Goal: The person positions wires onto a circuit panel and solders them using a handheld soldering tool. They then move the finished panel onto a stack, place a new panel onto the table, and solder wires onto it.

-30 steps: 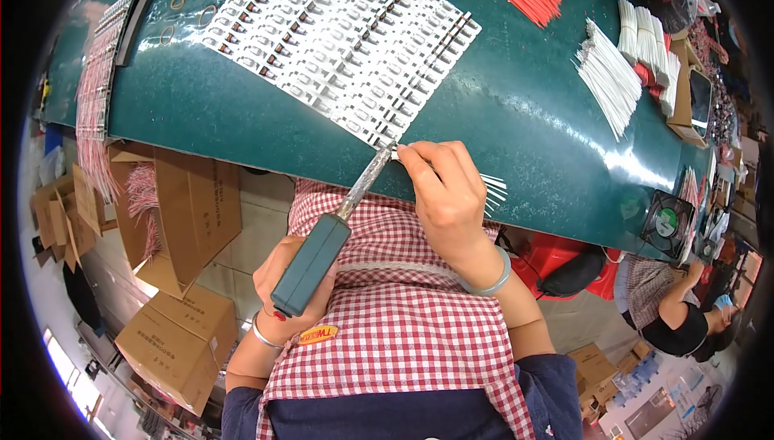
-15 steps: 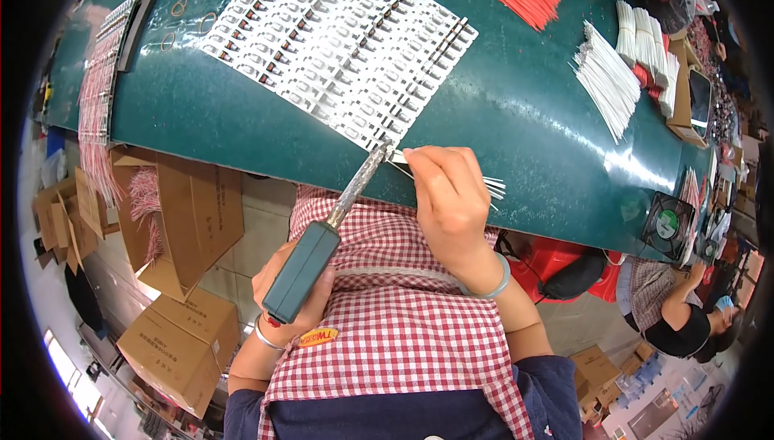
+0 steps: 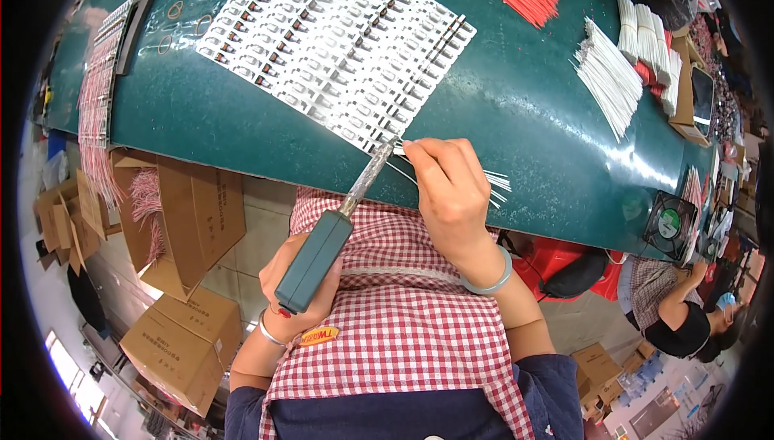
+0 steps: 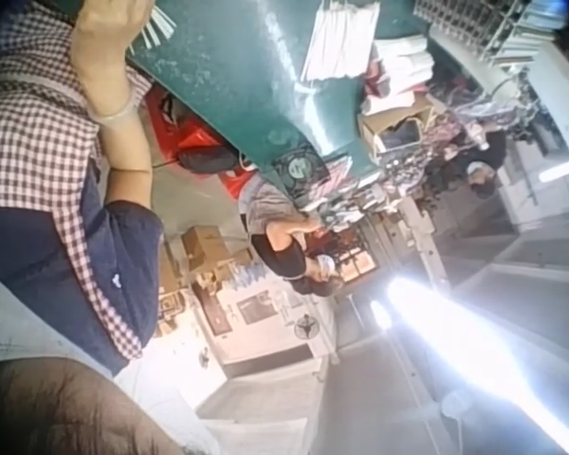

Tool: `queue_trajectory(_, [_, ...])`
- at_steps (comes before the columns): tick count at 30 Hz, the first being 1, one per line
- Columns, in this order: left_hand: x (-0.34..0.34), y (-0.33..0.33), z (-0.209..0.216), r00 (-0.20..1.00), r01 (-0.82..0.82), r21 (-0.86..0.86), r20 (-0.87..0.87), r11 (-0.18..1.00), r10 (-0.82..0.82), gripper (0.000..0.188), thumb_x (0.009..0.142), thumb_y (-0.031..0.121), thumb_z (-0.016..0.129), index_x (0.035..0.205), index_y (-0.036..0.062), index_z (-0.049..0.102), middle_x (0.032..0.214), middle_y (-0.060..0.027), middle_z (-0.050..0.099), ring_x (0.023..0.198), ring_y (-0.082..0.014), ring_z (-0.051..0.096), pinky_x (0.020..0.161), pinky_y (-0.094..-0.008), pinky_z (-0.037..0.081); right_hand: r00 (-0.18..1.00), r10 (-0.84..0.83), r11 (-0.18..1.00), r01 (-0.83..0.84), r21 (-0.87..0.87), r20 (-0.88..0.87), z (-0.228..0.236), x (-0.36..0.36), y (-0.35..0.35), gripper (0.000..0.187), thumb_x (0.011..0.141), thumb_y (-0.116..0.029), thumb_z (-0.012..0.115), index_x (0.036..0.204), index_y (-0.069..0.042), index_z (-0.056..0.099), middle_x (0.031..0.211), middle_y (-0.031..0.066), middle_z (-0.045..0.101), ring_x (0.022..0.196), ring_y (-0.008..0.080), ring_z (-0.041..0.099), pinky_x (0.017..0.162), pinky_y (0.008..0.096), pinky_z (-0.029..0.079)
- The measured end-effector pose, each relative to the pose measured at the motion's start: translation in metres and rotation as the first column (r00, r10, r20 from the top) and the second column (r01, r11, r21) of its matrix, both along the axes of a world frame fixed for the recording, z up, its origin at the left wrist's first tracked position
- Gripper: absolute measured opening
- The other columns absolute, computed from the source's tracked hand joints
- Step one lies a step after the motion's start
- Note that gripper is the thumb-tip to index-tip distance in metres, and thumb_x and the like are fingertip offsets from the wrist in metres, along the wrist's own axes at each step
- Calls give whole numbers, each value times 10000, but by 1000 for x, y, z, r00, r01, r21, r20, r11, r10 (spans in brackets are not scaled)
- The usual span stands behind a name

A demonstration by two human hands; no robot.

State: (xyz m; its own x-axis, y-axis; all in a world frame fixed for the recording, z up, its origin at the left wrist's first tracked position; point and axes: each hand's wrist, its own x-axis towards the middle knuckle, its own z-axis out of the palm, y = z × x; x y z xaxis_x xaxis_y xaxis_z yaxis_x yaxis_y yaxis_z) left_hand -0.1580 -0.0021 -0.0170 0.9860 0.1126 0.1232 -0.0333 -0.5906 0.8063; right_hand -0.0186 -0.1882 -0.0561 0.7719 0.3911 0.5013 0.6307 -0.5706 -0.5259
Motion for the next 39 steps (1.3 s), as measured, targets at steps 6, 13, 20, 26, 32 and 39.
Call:
queue_trajectory(6, [5,-1,4,1000,15,22,13,1000,-15,183,734,-52,738,908,-62,683,855,-152,643,730,-274,675,650,-322,553,1000,10,1000,-9,-28,21,-3,1,-1,297,676,54,695,973,43,685,914,111,648,781,253,606,640,342,512])
queue_trajectory(13, [3,0,2,997,10,99,76,995,-18,162,737,-40,738,887,-59,681,824,-148,644,697,-272,675,624,-327,558,1000,-5,1000,5,-19,4,2,1,2,290,681,99,719,962,27,701,896,111,658,772,259,620,633,343,520])
queue_trajectory(20, [-9,4,-5,999,-14,95,53,995,9,223,740,6,748,942,-73,697,917,-206,695,779,-316,720,695,-345,592,1000,12,1000,-12,-2,-2,-1,1,-1,285,687,41,673,973,45,673,924,108,640,788,254,597,656,349,510])
queue_trajectory(26, [-4,3,-4,999,-4,71,45,997,1,236,736,2,746,956,-69,699,942,-202,693,798,-312,723,704,-340,592,999,-28,997,26,66,30,-1,9,-3,298,687,77,668,983,44,678,906,114,643,765,262,601,632,349,510])
queue_trajectory(32, [6,-1,-1,1000,-5,16,8,1000,5,226,733,-23,736,951,-67,697,938,-182,681,791,-292,717,690,-326,584,1000,-16,1000,16,19,25,-4,12,-3,298,676,74,660,972,50,680,916,115,646,770,255,601,631,342,510])
queue_trajectory(39, [13,-5,1,1000,-7,38,-20,999,8,201,727,-32,736,922,-55,692,896,-164,668,752,-273,698,661,-315,567,999,-19,1000,19,-24,29,-2,12,-3,305,668,30,661,971,53,679,924,109,646,787,243,599,631,335,511])
